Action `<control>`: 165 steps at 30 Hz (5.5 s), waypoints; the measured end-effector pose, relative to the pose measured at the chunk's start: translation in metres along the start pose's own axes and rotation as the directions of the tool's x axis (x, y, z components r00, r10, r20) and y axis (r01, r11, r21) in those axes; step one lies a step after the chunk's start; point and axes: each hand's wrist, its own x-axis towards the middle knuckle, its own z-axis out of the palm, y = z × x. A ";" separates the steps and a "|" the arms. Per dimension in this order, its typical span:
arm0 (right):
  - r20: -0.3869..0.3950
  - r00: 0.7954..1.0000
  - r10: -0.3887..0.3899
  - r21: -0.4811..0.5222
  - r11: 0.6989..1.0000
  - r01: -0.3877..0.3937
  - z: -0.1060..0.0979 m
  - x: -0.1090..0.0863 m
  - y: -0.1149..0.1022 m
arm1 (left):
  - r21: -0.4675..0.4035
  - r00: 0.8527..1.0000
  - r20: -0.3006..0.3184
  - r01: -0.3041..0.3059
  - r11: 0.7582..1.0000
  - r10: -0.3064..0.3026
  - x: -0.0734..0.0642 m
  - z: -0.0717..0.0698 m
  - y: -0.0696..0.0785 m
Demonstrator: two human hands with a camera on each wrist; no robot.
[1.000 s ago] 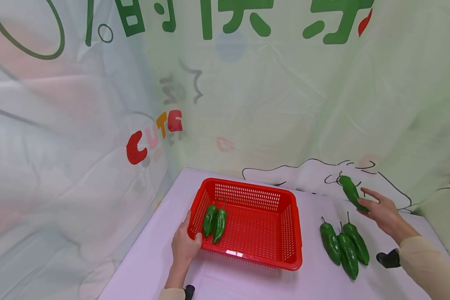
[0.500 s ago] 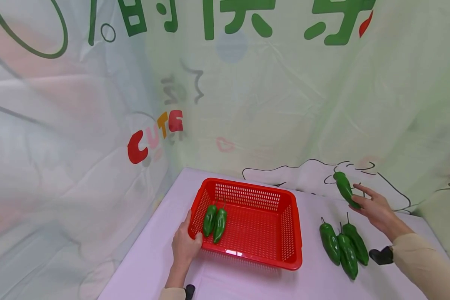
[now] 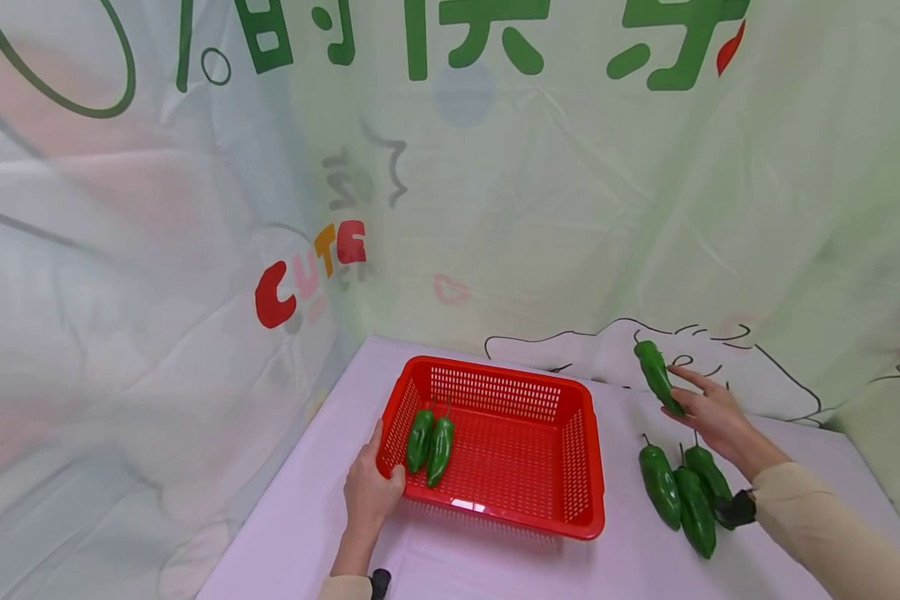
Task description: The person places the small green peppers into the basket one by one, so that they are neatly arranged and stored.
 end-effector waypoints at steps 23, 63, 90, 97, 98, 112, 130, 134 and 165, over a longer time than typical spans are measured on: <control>0.096 0.995 0.021 0.093 0.995 -0.030 0.079 0.007 -0.025 | -0.025 0.999 0.028 0.020 0.999 -0.019 0.000 -0.002 0.002; 0.187 0.974 0.128 0.224 0.960 -0.169 0.210 0.022 -0.044 | -0.023 1.000 0.009 0.012 1.000 -0.012 0.003 0.001 -0.003; 0.181 0.960 0.213 0.049 0.973 -0.226 0.245 0.022 -0.031 | -0.016 1.000 0.018 0.022 1.000 -0.022 0.005 0.002 -0.005; 0.223 0.956 0.192 0.019 0.979 -0.202 0.260 0.033 -0.022 | -0.009 0.999 0.024 0.036 0.999 -0.036 0.005 0.001 -0.004; 0.230 0.953 0.195 0.022 0.978 -0.205 0.262 0.033 -0.022 | -0.009 0.999 0.023 0.037 0.999 -0.037 0.005 0.001 -0.004; 0.234 0.928 0.289 -0.158 0.954 -0.257 0.289 0.042 -0.021 | -0.017 1.000 0.019 0.018 1.000 -0.018 0.007 0.001 -0.003; 0.215 0.927 0.307 -0.176 0.946 -0.273 0.309 0.047 -0.015 | 0.010 1.000 0.019 0.023 1.000 -0.023 0.007 0.004 -0.005; 0.223 0.926 0.306 -0.149 0.949 -0.278 0.308 0.047 -0.016 | 0.012 0.999 0.025 0.039 0.999 -0.039 0.006 0.002 -0.007; 0.296 0.892 0.342 -0.193 0.936 -0.295 0.284 0.042 -0.034 | -0.004 0.999 0.026 0.023 1.000 -0.022 0.007 -0.001 -0.004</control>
